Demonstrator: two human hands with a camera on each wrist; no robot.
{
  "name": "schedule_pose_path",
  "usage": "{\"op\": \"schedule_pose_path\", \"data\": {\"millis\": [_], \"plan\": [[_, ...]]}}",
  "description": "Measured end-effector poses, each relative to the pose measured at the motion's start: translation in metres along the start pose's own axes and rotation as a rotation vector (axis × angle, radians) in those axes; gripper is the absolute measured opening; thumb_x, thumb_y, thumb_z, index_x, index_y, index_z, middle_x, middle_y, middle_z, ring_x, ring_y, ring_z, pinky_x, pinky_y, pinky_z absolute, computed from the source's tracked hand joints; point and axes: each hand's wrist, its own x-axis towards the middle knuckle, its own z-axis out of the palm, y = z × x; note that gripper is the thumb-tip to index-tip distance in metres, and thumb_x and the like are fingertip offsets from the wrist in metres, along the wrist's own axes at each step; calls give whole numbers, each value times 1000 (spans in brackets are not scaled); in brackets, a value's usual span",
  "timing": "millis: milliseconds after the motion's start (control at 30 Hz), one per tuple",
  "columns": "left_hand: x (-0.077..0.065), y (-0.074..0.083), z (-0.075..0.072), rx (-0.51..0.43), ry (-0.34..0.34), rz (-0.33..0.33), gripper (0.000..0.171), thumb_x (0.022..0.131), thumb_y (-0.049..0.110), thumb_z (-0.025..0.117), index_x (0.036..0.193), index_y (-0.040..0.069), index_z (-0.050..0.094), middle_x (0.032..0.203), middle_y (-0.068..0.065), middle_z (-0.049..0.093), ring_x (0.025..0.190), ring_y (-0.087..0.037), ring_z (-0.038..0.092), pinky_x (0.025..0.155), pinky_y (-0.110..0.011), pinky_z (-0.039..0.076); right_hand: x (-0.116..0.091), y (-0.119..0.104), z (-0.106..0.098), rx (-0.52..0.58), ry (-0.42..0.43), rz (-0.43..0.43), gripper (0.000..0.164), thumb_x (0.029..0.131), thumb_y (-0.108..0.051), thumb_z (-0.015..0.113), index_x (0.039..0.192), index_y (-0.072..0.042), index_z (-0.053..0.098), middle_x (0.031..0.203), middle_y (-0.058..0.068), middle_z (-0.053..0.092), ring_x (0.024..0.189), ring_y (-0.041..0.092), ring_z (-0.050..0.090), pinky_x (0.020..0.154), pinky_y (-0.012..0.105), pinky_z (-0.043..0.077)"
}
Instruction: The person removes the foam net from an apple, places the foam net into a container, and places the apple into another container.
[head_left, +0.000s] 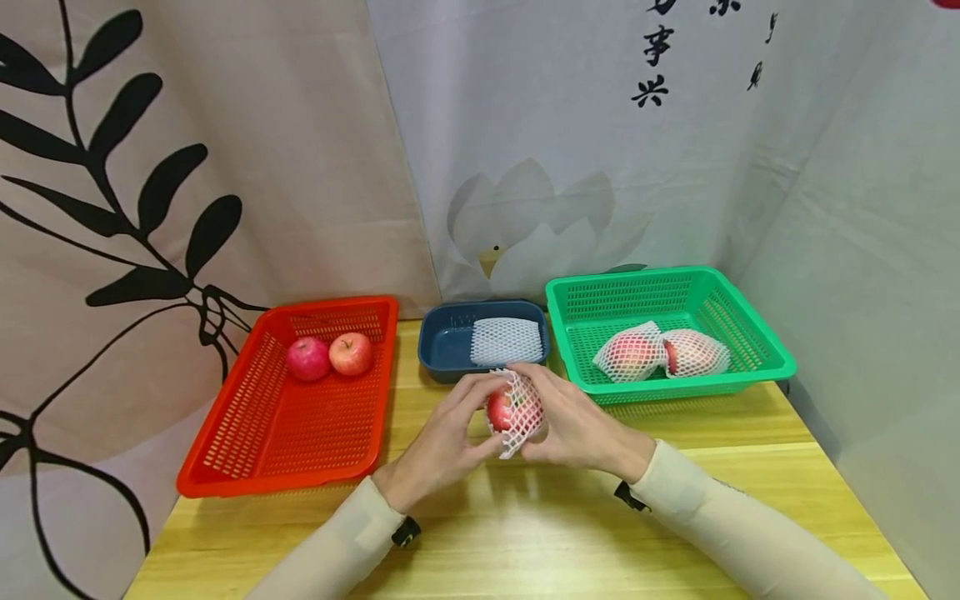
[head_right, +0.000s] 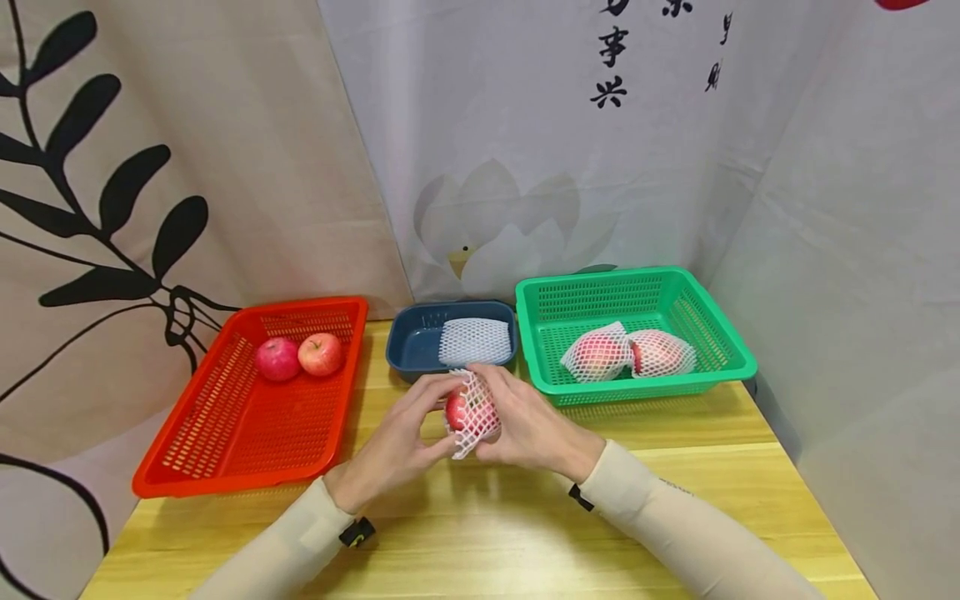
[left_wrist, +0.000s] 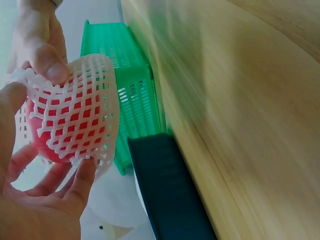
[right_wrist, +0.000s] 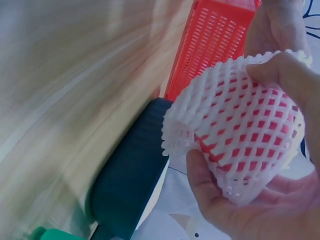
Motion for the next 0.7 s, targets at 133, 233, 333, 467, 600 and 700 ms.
{"op": "schedule_pose_path", "data": {"millis": [133, 233, 333, 467, 600, 700], "plan": [[0, 2, 0, -7, -4, 5, 83, 97, 10, 95, 169, 17, 55, 165, -8, 60, 147, -26, 67, 119, -43, 65, 0, -1, -3, 11, -1, -2, 114, 77, -21, 106, 171, -4, 43, 160, 15, 65, 134, 22, 73, 112, 42, 68], [1, 2, 1, -14, -5, 2, 83, 97, 8, 94, 169, 16, 55, 167, -9, 58, 148, -26, 67, 118, -42, 65, 1, -3, -4, 15, 2, -10, 116, 78, -23, 107, 172, -2, 42, 164, 17, 64, 138, 25, 72, 115, 45, 67], [1, 3, 0, -18, -12, -10, 81, 99, 9, 93, 169, 15, 54, 169, -9, 56, 151, -27, 65, 120, -41, 64, 2, -3, -5, 19, 3, -14, 116, 79, -23, 107, 172, -2, 42, 166, 18, 62, 141, 26, 72, 117, 46, 66], [2, 4, 0, -17, -16, -26, 79, 101, 9, 91, 170, 15, 53, 172, -10, 53, 155, -28, 62, 125, -43, 61, 4, -4, -6, 18, 4, -21, 116, 80, -24, 108, 172, -2, 42, 169, 18, 60, 145, 29, 71, 119, 47, 65], [2, 5, 1, -6, 1, -17, 78, 101, 7, 91, 169, 13, 54, 172, -12, 54, 155, -31, 62, 126, -46, 60, 5, -4, -6, 14, 8, -28, 116, 80, -22, 108, 173, -1, 41, 170, 18, 60, 146, 29, 71, 120, 49, 64], [0, 5, 2, -6, 16, -8, 78, 100, 6, 91, 169, 12, 55, 171, -13, 56, 155, -32, 63, 126, -48, 59, 4, -5, -6, 20, 4, -30, 117, 80, -19, 108, 174, -3, 40, 171, 18, 60, 144, 28, 72, 119, 48, 65]]}}
